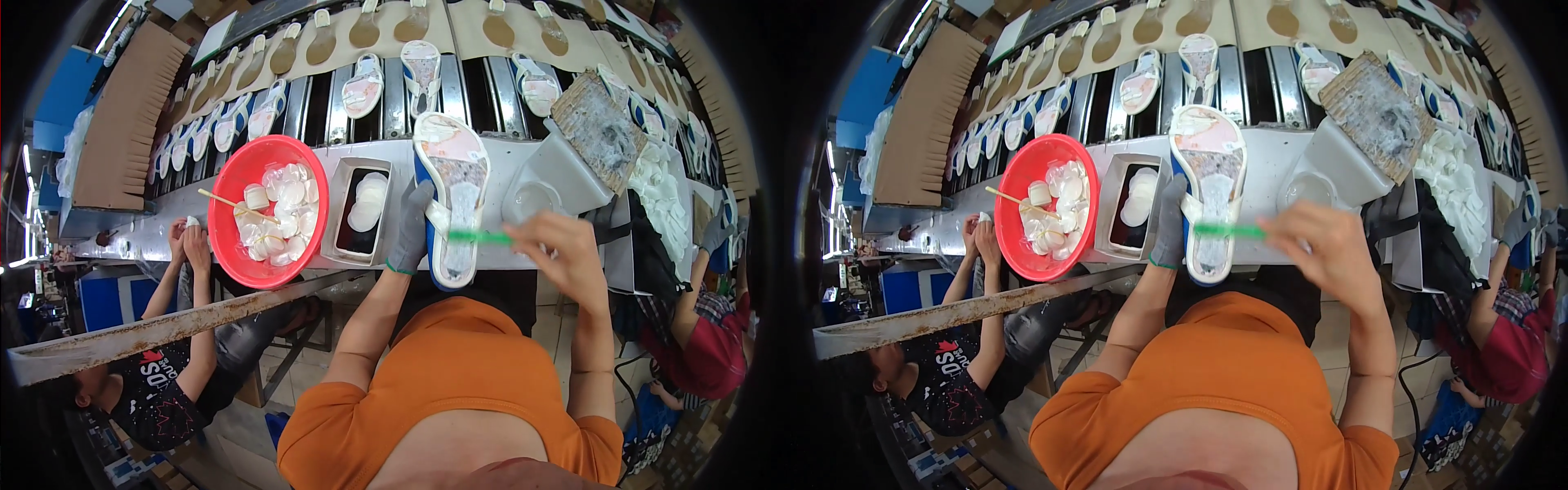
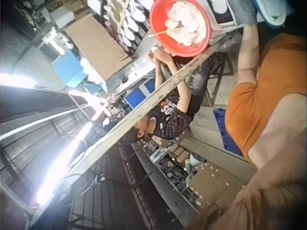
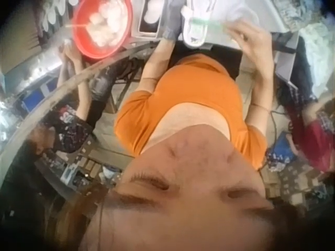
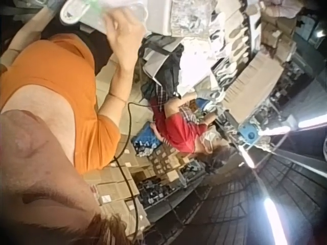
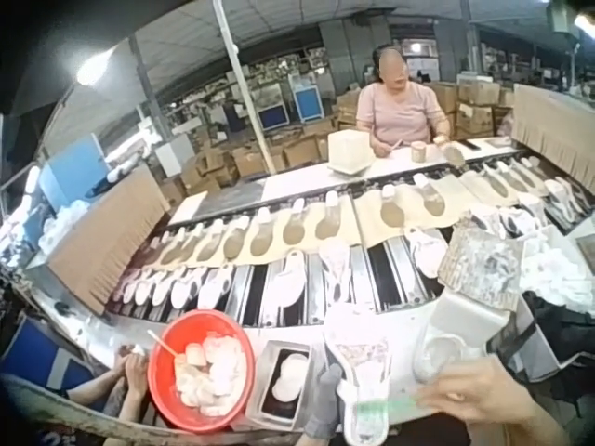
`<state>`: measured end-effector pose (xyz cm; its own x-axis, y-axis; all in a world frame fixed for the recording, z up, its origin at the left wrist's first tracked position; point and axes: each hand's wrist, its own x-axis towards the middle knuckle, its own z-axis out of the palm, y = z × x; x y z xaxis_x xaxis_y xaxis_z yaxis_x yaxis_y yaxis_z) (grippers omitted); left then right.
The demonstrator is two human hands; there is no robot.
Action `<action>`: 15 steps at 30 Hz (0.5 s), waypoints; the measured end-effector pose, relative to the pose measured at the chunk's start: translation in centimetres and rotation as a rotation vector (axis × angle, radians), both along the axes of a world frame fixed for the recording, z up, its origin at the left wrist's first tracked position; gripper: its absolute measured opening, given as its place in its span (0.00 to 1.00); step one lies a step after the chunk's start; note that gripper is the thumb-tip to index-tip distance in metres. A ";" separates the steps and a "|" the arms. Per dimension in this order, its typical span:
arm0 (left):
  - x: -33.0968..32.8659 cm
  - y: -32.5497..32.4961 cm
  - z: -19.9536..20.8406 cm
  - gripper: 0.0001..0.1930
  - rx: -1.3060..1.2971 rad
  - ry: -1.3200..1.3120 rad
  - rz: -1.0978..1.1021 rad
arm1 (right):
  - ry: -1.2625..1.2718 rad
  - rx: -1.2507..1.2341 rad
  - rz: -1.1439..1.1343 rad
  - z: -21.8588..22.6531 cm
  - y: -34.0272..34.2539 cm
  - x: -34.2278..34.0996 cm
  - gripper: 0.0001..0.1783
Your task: Apply adhesive or cleaning solution to the sole of a shoe using a brush.
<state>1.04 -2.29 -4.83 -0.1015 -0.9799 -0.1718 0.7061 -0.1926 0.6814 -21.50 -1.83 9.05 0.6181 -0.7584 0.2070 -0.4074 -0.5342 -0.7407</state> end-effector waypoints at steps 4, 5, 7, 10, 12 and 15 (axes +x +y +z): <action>-0.4 -0.7 1.0 0.29 -0.073 -0.069 -0.064 | 0.074 -0.076 -0.219 -0.6 -3.6 0.9 0.12; -0.3 -0.8 1.4 0.29 -0.032 -0.054 -0.083 | 0.042 -0.110 -0.295 -0.3 -4.1 1.2 0.12; -0.8 -0.8 2.4 0.28 0.013 0.035 -0.075 | -0.044 -0.159 -0.326 0.4 -5.0 1.1 0.11; -0.2 -1.1 3.7 0.27 0.083 0.080 -0.065 | -0.125 -0.122 -0.254 1.5 -5.1 0.4 0.09; 1.1 -1.7 2.7 0.26 0.037 -0.042 -0.047 | 0.017 -0.003 -0.140 1.3 -5.1 0.9 0.08; 1.9 -2.7 1.7 0.25 0.045 -0.072 -0.058 | 0.009 -0.196 -0.418 0.5 -6.1 0.9 0.09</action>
